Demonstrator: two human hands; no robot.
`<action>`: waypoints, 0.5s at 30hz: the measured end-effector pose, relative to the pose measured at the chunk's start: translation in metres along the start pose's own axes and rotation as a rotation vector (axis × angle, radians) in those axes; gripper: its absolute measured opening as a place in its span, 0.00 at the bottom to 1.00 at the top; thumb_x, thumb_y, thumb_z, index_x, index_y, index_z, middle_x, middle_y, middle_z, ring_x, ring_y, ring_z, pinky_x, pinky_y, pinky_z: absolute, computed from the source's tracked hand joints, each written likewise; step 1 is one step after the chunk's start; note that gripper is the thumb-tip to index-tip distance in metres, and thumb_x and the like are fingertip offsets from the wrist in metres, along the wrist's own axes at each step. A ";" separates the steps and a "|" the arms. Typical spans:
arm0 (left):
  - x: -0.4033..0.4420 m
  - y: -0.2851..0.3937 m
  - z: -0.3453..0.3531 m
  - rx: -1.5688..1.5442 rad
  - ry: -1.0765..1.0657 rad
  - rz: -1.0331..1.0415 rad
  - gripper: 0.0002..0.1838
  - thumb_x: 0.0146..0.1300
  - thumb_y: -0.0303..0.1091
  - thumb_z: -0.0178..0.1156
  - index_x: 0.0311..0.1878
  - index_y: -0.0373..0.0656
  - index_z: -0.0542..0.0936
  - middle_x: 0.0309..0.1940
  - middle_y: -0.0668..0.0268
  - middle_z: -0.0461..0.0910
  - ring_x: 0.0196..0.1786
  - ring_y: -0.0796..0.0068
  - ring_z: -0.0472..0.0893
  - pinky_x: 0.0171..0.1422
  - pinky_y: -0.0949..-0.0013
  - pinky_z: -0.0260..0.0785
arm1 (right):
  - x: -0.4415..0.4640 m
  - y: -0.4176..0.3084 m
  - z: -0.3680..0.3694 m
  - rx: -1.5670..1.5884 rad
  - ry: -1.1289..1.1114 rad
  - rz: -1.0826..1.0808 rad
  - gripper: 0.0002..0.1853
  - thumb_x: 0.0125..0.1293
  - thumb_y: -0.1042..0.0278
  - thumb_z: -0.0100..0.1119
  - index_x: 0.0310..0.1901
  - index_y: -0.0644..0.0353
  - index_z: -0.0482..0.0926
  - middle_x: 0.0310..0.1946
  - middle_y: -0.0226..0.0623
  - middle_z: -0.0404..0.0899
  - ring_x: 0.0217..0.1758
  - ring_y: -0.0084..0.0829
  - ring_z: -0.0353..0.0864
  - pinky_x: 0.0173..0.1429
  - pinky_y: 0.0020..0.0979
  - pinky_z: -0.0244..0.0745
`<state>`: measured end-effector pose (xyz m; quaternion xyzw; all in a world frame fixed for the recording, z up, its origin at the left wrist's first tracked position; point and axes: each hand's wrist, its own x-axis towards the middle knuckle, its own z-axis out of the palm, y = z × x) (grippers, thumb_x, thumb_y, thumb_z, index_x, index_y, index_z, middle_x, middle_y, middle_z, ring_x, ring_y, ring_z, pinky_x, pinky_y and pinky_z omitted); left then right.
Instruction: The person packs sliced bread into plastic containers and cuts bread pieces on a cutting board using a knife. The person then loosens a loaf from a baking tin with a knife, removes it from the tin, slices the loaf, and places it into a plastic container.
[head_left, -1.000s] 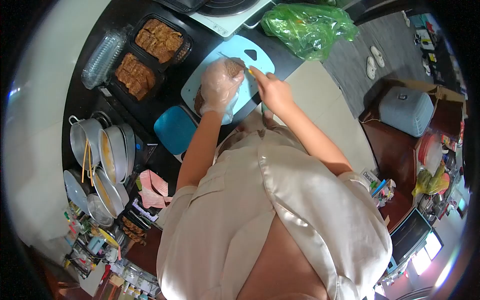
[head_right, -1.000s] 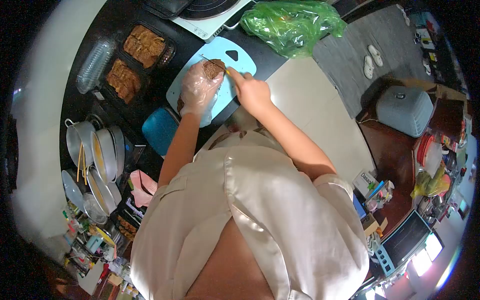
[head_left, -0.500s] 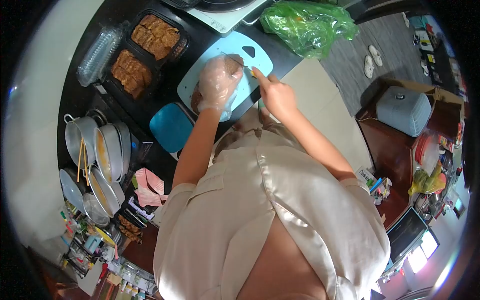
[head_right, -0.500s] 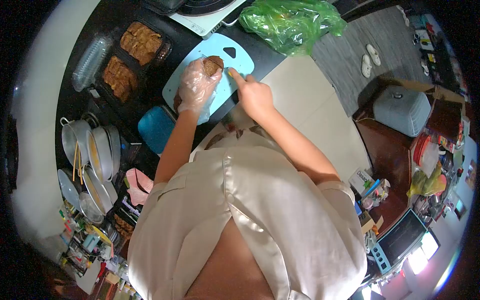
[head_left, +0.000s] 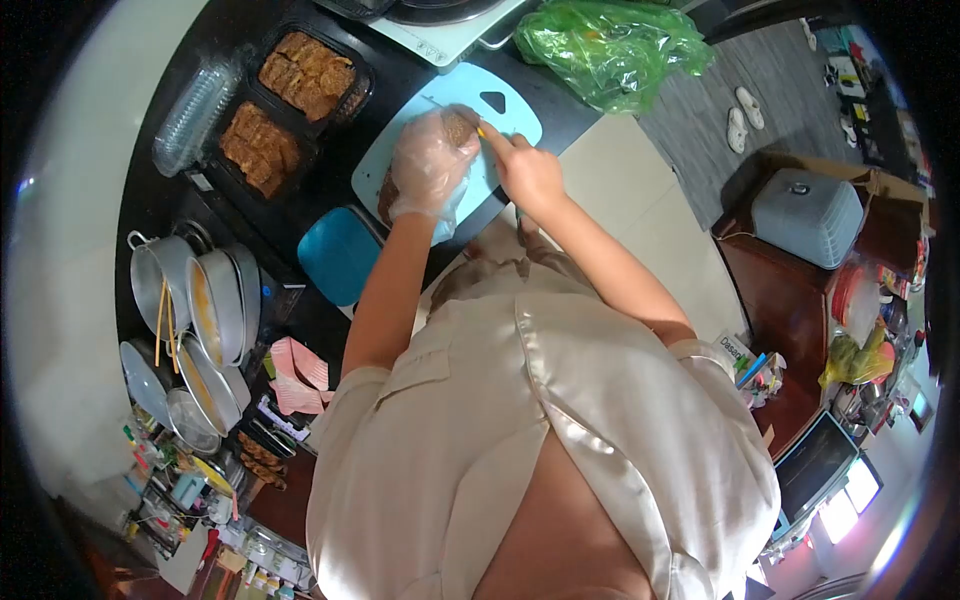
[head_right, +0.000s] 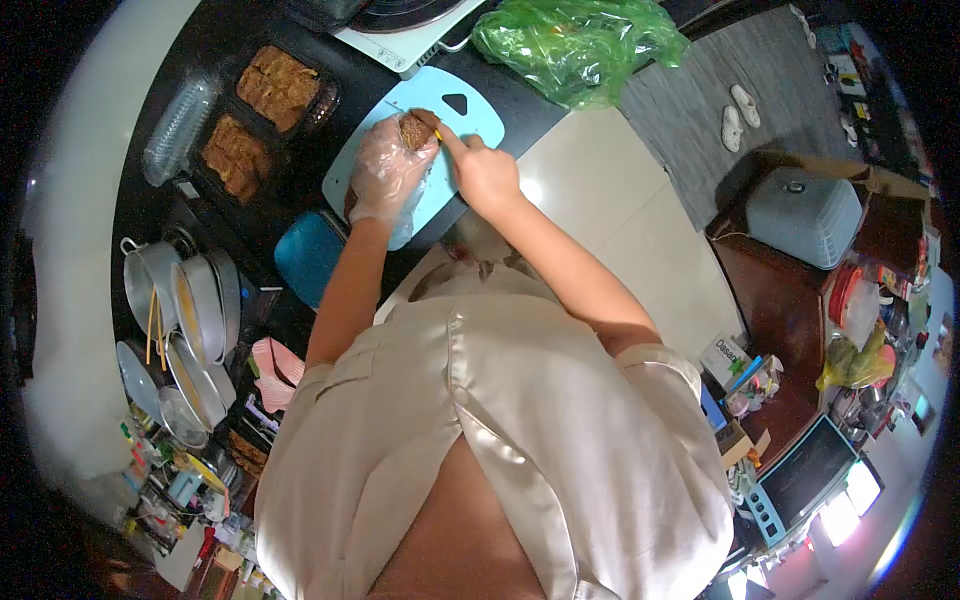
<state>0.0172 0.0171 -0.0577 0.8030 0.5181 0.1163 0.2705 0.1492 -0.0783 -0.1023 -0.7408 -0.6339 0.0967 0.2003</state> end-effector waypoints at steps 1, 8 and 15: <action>0.001 -0.001 -0.001 -0.003 0.013 0.017 0.28 0.52 0.48 0.70 0.50 0.37 0.78 0.45 0.49 0.80 0.50 0.46 0.79 0.56 0.50 0.72 | -0.013 0.005 -0.006 0.021 -0.013 0.018 0.31 0.59 0.72 0.56 0.68 0.44 0.70 0.31 0.42 0.79 0.25 0.44 0.82 0.29 0.42 0.79; 0.003 -0.004 0.007 0.065 0.002 0.005 0.27 0.53 0.48 0.70 0.48 0.37 0.78 0.45 0.49 0.80 0.50 0.46 0.79 0.56 0.50 0.72 | -0.008 0.005 0.011 0.051 0.045 0.002 0.29 0.63 0.73 0.55 0.67 0.45 0.72 0.30 0.41 0.78 0.24 0.43 0.80 0.28 0.41 0.77; 0.002 -0.018 0.015 0.084 0.138 0.143 0.30 0.52 0.47 0.71 0.53 0.37 0.75 0.47 0.48 0.80 0.52 0.45 0.78 0.57 0.49 0.71 | -0.056 0.027 0.006 0.085 0.060 0.049 0.27 0.65 0.69 0.58 0.67 0.41 0.72 0.28 0.38 0.76 0.21 0.42 0.78 0.27 0.41 0.76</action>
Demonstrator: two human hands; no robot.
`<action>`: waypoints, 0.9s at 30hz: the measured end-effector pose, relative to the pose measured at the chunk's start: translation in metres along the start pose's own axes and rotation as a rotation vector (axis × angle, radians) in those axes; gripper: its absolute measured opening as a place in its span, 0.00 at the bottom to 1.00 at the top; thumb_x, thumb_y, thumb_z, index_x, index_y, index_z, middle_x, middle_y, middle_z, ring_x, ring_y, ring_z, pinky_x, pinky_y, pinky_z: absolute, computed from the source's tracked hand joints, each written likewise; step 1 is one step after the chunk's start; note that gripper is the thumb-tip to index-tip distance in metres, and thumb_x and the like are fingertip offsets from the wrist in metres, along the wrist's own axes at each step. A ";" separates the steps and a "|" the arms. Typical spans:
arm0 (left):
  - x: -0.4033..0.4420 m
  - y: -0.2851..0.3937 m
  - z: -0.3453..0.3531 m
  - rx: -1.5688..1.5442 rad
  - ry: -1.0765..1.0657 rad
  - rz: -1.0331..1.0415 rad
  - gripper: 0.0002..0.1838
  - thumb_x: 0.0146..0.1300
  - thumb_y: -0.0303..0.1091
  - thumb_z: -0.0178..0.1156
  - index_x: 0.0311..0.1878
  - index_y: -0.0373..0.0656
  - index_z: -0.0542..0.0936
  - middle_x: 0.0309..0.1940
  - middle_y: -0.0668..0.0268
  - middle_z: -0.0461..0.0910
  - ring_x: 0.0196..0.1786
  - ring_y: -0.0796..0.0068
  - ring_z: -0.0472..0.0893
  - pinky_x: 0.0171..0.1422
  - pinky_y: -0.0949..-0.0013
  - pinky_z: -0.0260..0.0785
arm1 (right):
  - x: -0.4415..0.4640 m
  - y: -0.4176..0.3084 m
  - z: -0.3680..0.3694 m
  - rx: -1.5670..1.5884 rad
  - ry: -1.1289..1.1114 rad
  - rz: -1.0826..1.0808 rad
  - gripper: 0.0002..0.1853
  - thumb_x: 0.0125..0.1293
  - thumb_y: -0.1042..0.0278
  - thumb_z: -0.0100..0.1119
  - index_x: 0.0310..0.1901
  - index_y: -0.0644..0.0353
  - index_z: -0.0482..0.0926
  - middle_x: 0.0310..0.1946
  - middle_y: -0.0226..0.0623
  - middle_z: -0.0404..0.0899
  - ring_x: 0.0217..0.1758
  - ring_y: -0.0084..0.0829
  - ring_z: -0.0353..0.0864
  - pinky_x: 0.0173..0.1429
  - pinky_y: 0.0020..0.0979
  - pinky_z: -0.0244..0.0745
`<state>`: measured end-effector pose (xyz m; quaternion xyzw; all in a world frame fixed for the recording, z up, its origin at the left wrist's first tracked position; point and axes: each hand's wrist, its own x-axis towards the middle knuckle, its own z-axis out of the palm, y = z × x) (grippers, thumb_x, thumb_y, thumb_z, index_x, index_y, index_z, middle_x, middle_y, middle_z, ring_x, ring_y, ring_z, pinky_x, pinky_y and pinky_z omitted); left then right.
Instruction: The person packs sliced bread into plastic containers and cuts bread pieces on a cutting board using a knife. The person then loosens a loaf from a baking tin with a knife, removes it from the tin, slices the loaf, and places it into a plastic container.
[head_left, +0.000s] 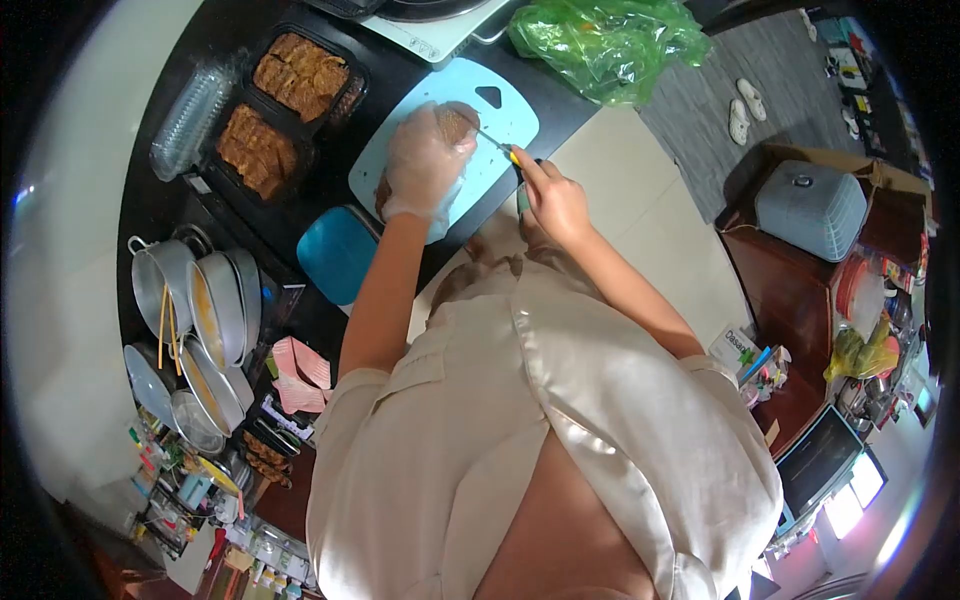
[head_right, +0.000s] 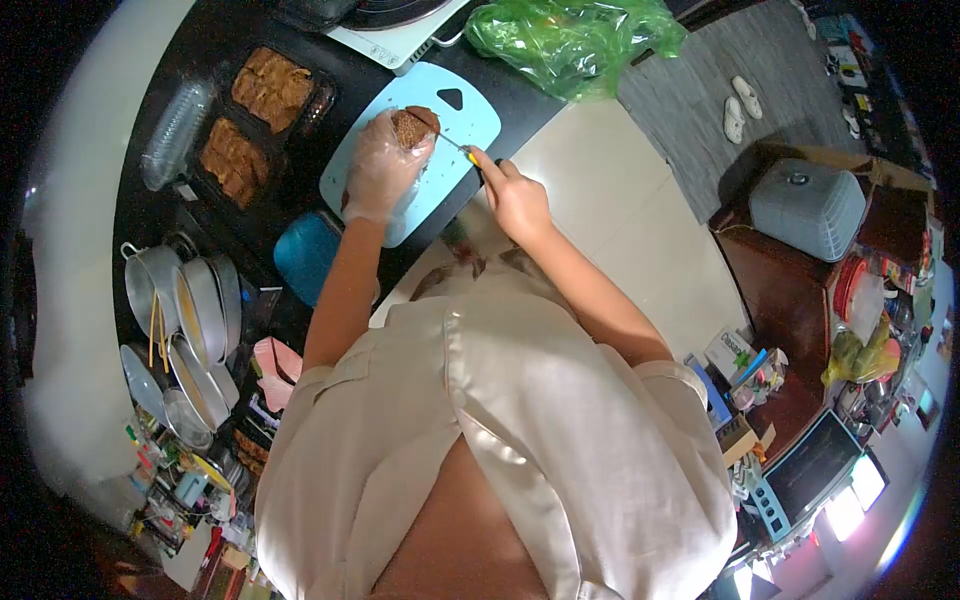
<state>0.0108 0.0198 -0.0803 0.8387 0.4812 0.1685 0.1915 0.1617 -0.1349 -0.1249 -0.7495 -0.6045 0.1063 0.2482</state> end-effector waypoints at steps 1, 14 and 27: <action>-0.001 0.001 0.000 -0.030 0.063 0.042 0.32 0.51 0.44 0.72 0.55 0.36 0.74 0.48 0.47 0.79 0.53 0.44 0.78 0.58 0.49 0.70 | 0.001 0.000 0.001 -0.001 -0.002 0.001 0.27 0.65 0.69 0.58 0.67 0.41 0.72 0.28 0.38 0.76 0.21 0.42 0.78 0.27 0.41 0.76; 0.037 -0.009 -0.029 -0.346 -0.262 -0.031 0.18 0.69 0.42 0.52 0.56 0.46 0.81 0.55 0.57 0.80 0.60 0.57 0.77 0.66 0.60 0.66 | -0.002 0.008 -0.045 0.248 -0.033 0.157 0.19 0.67 0.67 0.58 0.59 0.44 0.81 0.34 0.40 0.85 0.28 0.38 0.83 0.34 0.36 0.78; 0.081 -0.054 0.027 -0.529 -0.447 0.039 0.16 0.72 0.43 0.50 0.52 0.50 0.84 0.53 0.62 0.82 0.58 0.66 0.79 0.65 0.66 0.66 | -0.005 0.029 -0.039 0.769 -0.161 0.466 0.19 0.72 0.70 0.57 0.63 0.60 0.77 0.54 0.36 0.82 0.51 0.20 0.77 0.58 0.24 0.72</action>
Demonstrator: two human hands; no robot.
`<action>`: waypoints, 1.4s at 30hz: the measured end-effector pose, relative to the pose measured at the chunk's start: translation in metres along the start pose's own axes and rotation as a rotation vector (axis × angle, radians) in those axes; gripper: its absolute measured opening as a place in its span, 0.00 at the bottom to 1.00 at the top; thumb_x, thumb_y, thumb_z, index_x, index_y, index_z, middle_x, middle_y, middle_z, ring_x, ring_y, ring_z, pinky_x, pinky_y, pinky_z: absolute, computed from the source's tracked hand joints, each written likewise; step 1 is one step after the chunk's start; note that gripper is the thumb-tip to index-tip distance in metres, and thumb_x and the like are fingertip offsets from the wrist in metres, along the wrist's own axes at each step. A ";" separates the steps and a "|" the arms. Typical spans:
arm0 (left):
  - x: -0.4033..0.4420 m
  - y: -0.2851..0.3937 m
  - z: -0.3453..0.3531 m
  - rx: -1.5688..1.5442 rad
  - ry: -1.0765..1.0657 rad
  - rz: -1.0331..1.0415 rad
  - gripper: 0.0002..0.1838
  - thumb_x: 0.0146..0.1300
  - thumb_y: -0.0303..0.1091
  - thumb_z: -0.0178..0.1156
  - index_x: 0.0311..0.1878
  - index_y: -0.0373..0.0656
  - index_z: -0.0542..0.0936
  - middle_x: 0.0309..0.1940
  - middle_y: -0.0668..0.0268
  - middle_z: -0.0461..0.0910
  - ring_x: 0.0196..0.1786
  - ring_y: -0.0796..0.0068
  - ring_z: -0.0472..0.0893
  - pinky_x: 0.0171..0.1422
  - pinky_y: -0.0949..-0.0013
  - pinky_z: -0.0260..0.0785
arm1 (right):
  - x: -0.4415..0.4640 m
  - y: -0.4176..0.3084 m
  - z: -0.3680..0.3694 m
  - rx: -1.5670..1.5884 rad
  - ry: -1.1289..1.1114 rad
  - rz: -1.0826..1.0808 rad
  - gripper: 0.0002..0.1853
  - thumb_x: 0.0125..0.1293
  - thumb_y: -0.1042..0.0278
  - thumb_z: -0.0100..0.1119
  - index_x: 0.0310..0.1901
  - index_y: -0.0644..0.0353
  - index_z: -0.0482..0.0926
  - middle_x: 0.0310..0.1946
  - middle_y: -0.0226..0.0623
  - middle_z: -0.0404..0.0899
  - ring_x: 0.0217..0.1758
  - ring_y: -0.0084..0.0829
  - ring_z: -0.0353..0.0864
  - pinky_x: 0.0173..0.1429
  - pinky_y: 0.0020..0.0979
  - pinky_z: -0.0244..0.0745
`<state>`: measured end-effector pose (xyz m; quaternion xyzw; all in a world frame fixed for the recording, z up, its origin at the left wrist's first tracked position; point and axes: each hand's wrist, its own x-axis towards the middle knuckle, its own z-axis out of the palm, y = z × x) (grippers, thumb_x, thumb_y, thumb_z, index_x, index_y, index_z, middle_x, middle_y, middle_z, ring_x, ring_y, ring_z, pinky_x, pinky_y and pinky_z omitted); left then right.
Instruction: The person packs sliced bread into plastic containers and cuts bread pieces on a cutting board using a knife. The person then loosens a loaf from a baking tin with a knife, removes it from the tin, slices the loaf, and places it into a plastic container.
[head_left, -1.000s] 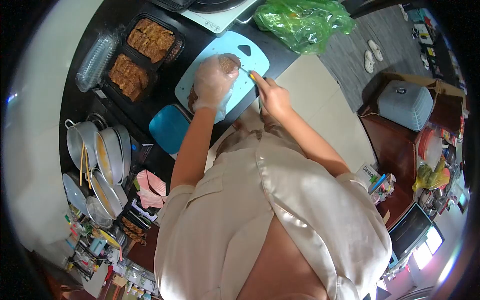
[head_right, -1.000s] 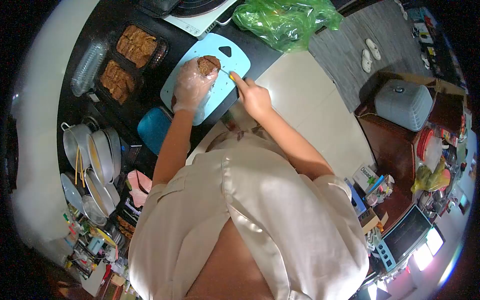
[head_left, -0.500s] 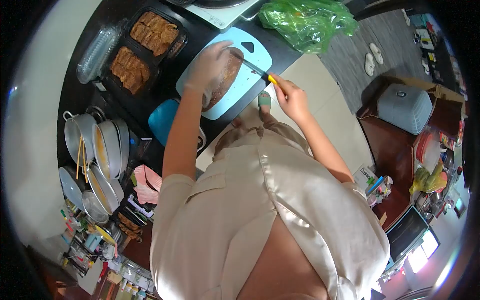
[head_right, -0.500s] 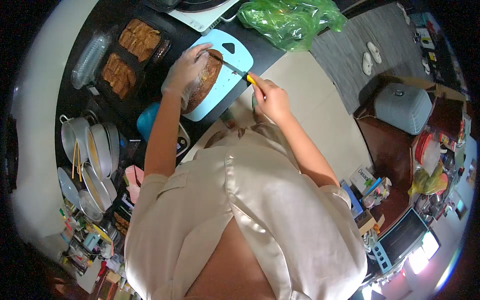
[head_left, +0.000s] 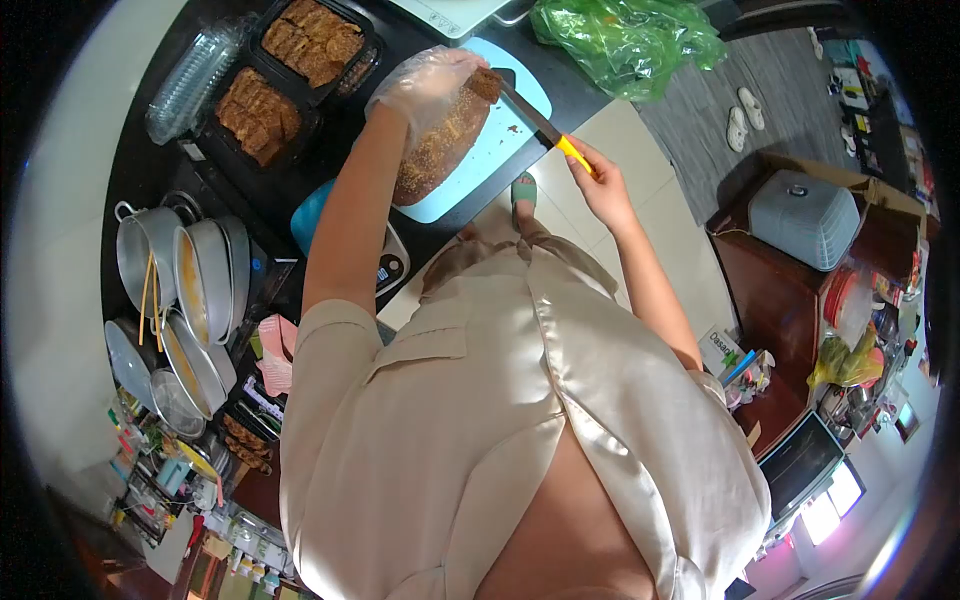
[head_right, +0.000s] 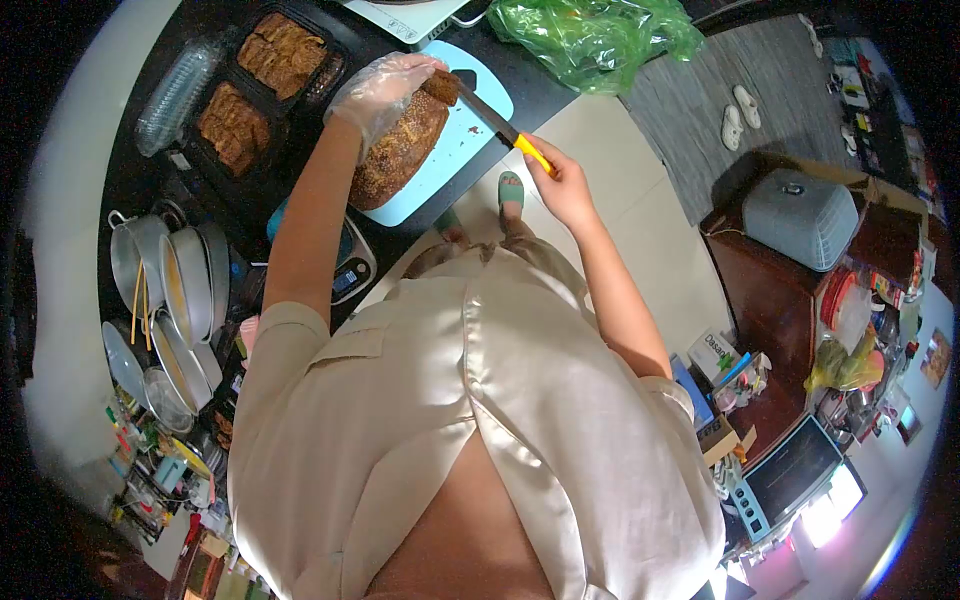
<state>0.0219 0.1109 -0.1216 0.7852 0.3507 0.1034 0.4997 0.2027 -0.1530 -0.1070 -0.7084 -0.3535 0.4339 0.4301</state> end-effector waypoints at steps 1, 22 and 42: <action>0.000 0.000 0.000 -0.001 -0.001 -0.001 0.16 0.72 0.43 0.50 0.52 0.50 0.84 0.53 0.62 0.82 0.58 0.66 0.79 0.65 0.66 0.66 | 0.000 -0.001 0.000 0.016 -0.002 0.021 0.19 0.72 0.70 0.57 0.63 0.60 0.77 0.53 0.36 0.82 0.52 0.20 0.77 0.58 0.24 0.71; -0.106 0.061 0.025 0.395 0.456 0.024 0.30 0.56 0.45 0.69 0.57 0.37 0.75 0.50 0.47 0.78 0.54 0.45 0.76 0.61 0.50 0.68 | 0.002 -0.055 0.048 -0.724 0.153 -0.443 0.23 0.66 0.69 0.58 0.63 0.40 0.77 0.28 0.36 0.77 0.25 0.39 0.80 0.29 0.41 0.77; -0.084 0.049 0.043 0.458 0.598 0.045 0.26 0.44 0.41 0.73 0.45 0.38 0.79 0.42 0.51 0.80 0.48 0.46 0.78 0.53 0.47 0.70 | 0.029 -0.073 0.072 -0.895 0.083 -0.428 0.22 0.64 0.67 0.56 0.61 0.50 0.77 0.29 0.43 0.81 0.24 0.46 0.82 0.29 0.44 0.78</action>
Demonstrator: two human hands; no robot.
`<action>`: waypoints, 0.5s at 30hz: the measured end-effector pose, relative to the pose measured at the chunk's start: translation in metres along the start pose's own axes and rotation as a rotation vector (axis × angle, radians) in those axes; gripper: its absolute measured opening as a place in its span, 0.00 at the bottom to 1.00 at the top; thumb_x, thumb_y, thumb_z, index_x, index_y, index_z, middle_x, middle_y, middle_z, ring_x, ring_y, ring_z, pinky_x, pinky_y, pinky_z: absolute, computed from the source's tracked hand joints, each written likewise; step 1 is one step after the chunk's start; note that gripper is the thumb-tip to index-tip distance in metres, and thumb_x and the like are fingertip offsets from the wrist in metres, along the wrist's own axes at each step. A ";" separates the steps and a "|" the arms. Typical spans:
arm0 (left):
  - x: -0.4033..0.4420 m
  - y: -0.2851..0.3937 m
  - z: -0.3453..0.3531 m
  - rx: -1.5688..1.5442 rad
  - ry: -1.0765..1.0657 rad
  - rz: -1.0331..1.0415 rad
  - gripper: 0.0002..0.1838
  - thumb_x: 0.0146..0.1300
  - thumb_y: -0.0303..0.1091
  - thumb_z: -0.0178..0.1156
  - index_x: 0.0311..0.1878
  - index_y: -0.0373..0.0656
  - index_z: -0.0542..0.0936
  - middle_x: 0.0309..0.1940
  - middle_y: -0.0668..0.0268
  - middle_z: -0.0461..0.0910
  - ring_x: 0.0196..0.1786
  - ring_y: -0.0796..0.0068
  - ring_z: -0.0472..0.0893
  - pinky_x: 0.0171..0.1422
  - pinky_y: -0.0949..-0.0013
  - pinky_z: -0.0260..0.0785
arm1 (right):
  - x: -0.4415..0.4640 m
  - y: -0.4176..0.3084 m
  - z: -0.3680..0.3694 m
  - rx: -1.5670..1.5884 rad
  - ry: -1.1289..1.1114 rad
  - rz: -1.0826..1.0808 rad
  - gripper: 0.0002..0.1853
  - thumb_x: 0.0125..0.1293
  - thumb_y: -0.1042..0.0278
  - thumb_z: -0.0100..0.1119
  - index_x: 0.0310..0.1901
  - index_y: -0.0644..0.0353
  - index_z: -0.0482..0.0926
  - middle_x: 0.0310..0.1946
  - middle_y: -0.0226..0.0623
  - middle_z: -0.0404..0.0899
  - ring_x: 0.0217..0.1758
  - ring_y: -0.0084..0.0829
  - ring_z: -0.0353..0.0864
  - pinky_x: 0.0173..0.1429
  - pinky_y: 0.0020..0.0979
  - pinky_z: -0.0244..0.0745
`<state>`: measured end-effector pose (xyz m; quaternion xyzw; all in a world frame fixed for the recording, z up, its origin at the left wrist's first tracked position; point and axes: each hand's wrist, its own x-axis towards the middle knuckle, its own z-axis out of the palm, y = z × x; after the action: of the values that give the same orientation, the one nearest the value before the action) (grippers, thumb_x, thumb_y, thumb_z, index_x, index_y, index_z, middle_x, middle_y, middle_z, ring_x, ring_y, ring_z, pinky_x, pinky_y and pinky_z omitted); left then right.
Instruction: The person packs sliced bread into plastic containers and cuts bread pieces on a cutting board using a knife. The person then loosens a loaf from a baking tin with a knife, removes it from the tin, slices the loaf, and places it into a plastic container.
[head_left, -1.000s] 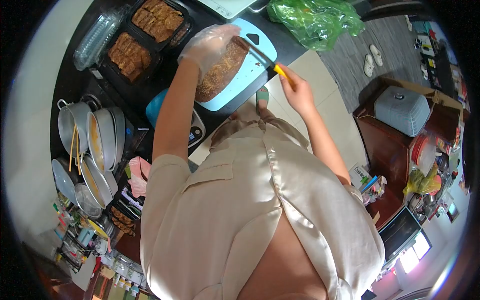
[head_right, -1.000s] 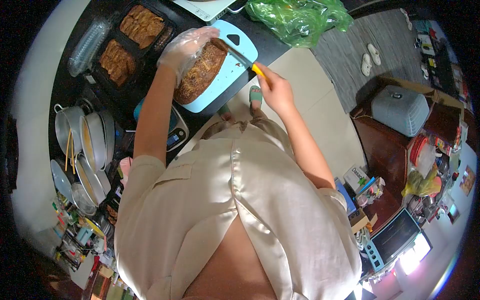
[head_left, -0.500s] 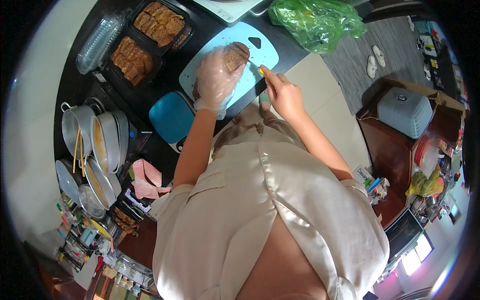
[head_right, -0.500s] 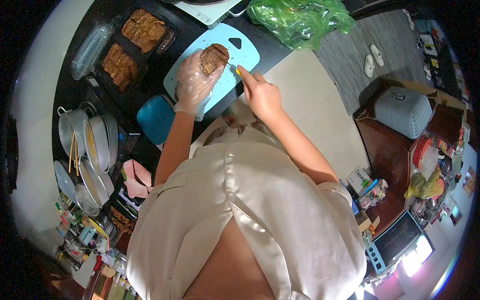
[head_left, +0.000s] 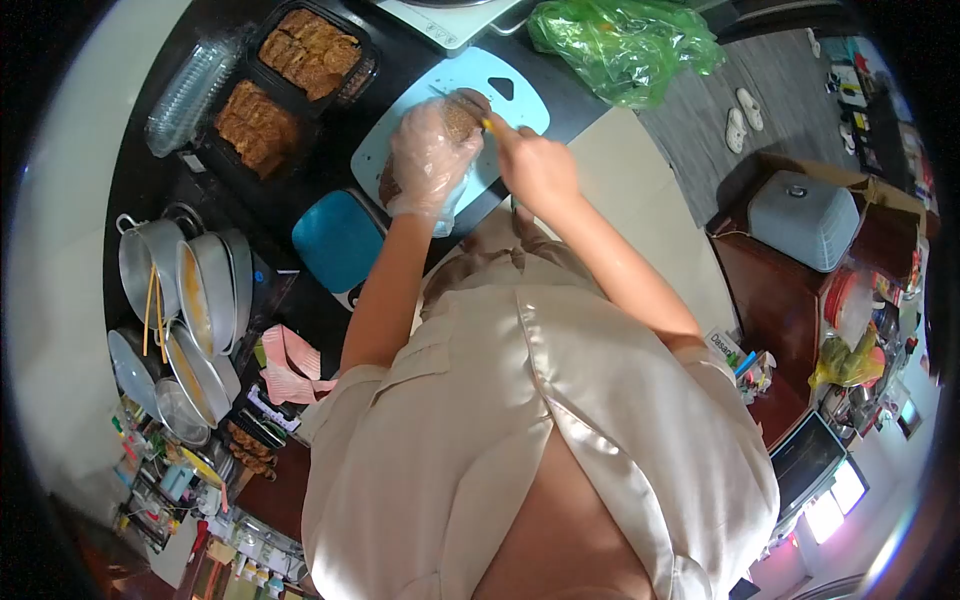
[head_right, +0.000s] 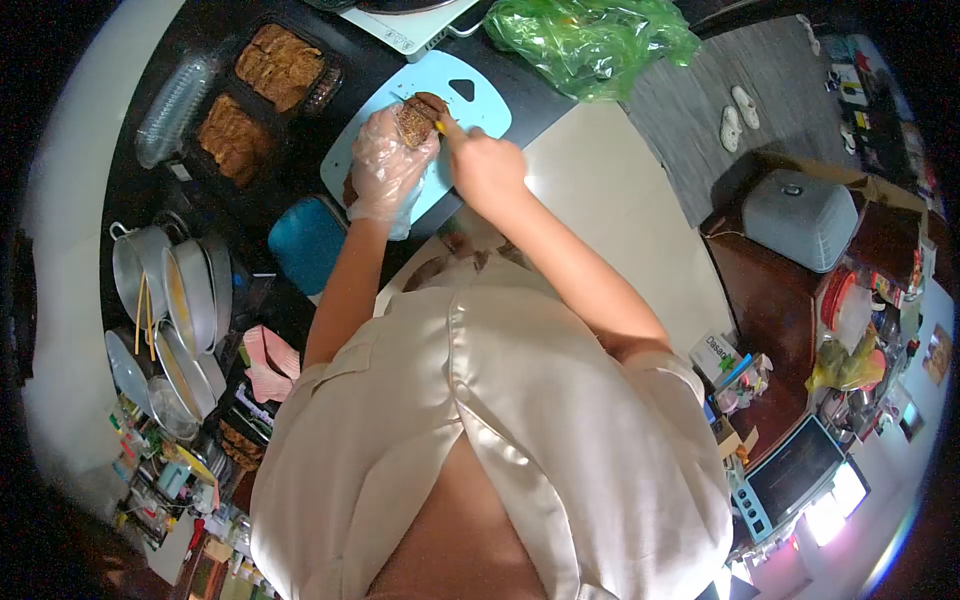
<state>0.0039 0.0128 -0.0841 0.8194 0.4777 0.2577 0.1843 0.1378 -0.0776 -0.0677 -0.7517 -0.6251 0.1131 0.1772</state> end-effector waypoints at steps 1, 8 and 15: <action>0.000 0.000 -0.001 0.004 -0.045 -0.022 0.27 0.47 0.43 0.72 0.48 0.38 0.78 0.44 0.50 0.80 0.49 0.47 0.78 0.55 0.49 0.70 | 0.013 -0.003 0.013 -0.017 0.044 -0.042 0.22 0.63 0.67 0.56 0.61 0.52 0.77 0.28 0.44 0.82 0.24 0.45 0.82 0.28 0.44 0.78; -0.001 -0.004 0.002 0.034 -0.051 -0.018 0.27 0.48 0.43 0.71 0.48 0.38 0.78 0.45 0.51 0.80 0.50 0.48 0.78 0.55 0.48 0.70 | -0.017 0.000 -0.015 -0.032 -0.056 0.029 0.24 0.64 0.69 0.55 0.63 0.46 0.75 0.30 0.42 0.81 0.25 0.46 0.82 0.29 0.45 0.78; 0.002 0.002 -0.009 0.040 -0.170 -0.062 0.30 0.51 0.47 0.70 0.54 0.37 0.77 0.48 0.50 0.79 0.53 0.48 0.78 0.58 0.51 0.71 | -0.006 0.002 0.005 -0.015 -0.027 0.004 0.27 0.61 0.72 0.55 0.64 0.51 0.73 0.31 0.43 0.80 0.25 0.45 0.82 0.29 0.43 0.78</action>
<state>0.0008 0.0145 -0.0750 0.8268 0.4903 0.1718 0.2158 0.1369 -0.0829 -0.0731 -0.7526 -0.6268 0.1191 0.1629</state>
